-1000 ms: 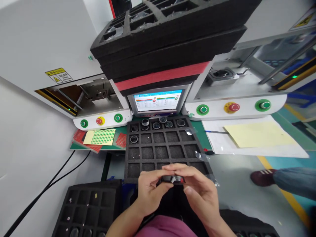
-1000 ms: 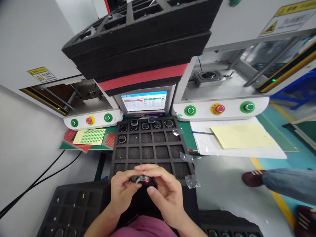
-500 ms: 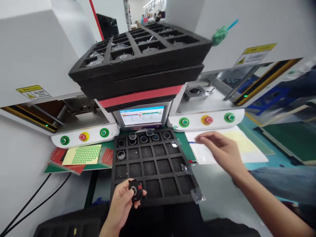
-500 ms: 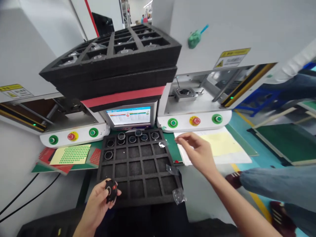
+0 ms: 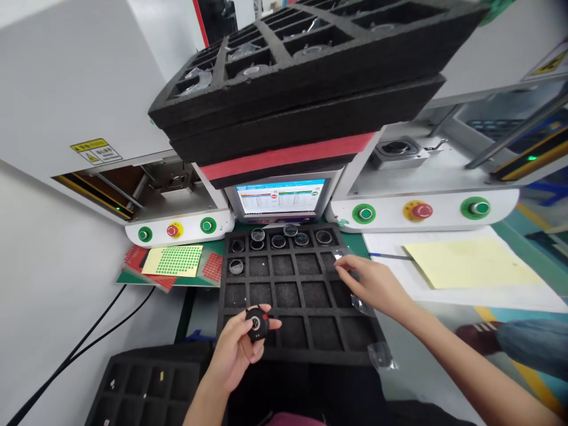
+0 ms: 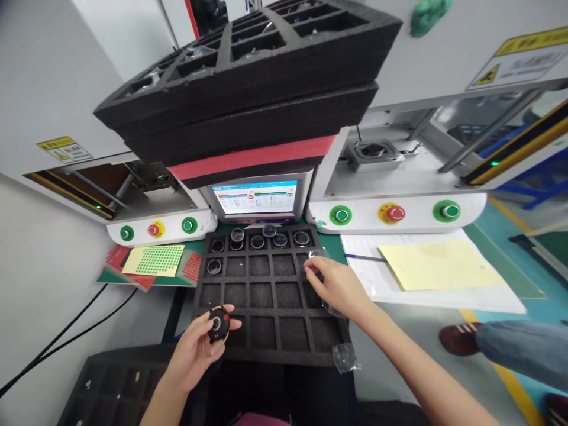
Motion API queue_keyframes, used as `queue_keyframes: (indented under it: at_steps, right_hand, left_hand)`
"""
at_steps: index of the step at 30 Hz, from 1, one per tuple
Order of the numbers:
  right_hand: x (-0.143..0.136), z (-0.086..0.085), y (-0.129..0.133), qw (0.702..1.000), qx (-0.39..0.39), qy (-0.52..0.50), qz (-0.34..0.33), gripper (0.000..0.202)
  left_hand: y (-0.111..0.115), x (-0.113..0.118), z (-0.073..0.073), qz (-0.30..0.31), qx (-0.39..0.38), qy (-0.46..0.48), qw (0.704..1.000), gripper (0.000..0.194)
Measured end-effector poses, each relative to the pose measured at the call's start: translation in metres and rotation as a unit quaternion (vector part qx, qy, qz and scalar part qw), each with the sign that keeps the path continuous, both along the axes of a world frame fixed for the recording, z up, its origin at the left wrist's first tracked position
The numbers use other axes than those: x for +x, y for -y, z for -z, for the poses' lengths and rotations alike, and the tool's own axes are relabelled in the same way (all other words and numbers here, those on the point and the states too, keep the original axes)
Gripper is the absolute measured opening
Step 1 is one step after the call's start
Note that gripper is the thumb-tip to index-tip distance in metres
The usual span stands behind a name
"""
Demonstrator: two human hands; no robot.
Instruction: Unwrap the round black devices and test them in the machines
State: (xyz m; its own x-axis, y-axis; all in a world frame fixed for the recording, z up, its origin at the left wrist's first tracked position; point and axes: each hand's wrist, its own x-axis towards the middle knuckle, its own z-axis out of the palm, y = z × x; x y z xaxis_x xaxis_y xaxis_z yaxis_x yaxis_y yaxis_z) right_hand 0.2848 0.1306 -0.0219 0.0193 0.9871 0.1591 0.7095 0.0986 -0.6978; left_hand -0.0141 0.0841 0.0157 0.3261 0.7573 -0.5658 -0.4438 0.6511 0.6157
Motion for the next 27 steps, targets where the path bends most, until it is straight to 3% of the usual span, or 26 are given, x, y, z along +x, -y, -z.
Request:
queue_keyframes:
  at_steps: [9, 11, 13, 14, 15, 17, 19, 21, 23, 27]
  right_hand:
    - [0.047, -0.009, -0.011, 0.995, -0.021, 0.091, 0.03, 0.017]
    - [0.061, -0.014, -0.02, 0.991, -0.027, 0.12, 0.052, 0.012]
    - [0.076, -0.02, -0.035, 0.984, -0.036, 0.154, 0.083, 0.01]
    - [0.084, -0.023, -0.044, 0.98, -0.041, 0.169, 0.102, 0.012]
    - [0.091, -0.025, -0.053, 0.975, -0.045, 0.181, 0.121, 0.015]
    - [0.104, -0.029, -0.071, 0.967, -0.049, 0.198, 0.156, 0.02]
    - [0.116, -0.033, -0.087, 0.961, -0.047, 0.204, 0.183, 0.021]
    - [0.129, -0.037, -0.103, 0.956, -0.037, 0.207, 0.205, 0.022]
    - [0.144, -0.042, -0.122, 0.952, -0.022, 0.207, 0.223, 0.023]
    - [0.177, -0.053, -0.175, 0.953, 0.025, 0.188, 0.235, 0.025]
  left_hand:
    - [0.005, -0.006, 0.003, 0.004, 0.015, 0.05, 0.999, 0.042]
    - [0.002, -0.01, 0.008, 0.014, 0.056, 0.007, 0.998, 0.048]
    - [-0.005, -0.013, 0.015, 0.041, 0.146, -0.111, 0.982, 0.051]
    - [-0.01, -0.014, 0.02, 0.057, 0.212, -0.204, 0.954, 0.05]
    - [-0.017, -0.015, 0.025, 0.074, 0.285, -0.307, 0.905, 0.047]
    - [-0.031, -0.014, 0.035, 0.122, 0.421, -0.491, 0.753, 0.041]
    - [-0.044, -0.011, 0.045, 0.185, 0.506, -0.589, 0.602, 0.041]
    - [-0.053, -0.01, 0.054, 0.245, 0.54, -0.622, 0.511, 0.044]
    - [-0.059, -0.011, 0.062, 0.259, 0.555, -0.632, 0.474, 0.047]
    - [-0.068, -0.019, 0.078, 0.218, 0.588, -0.628, 0.462, 0.048]
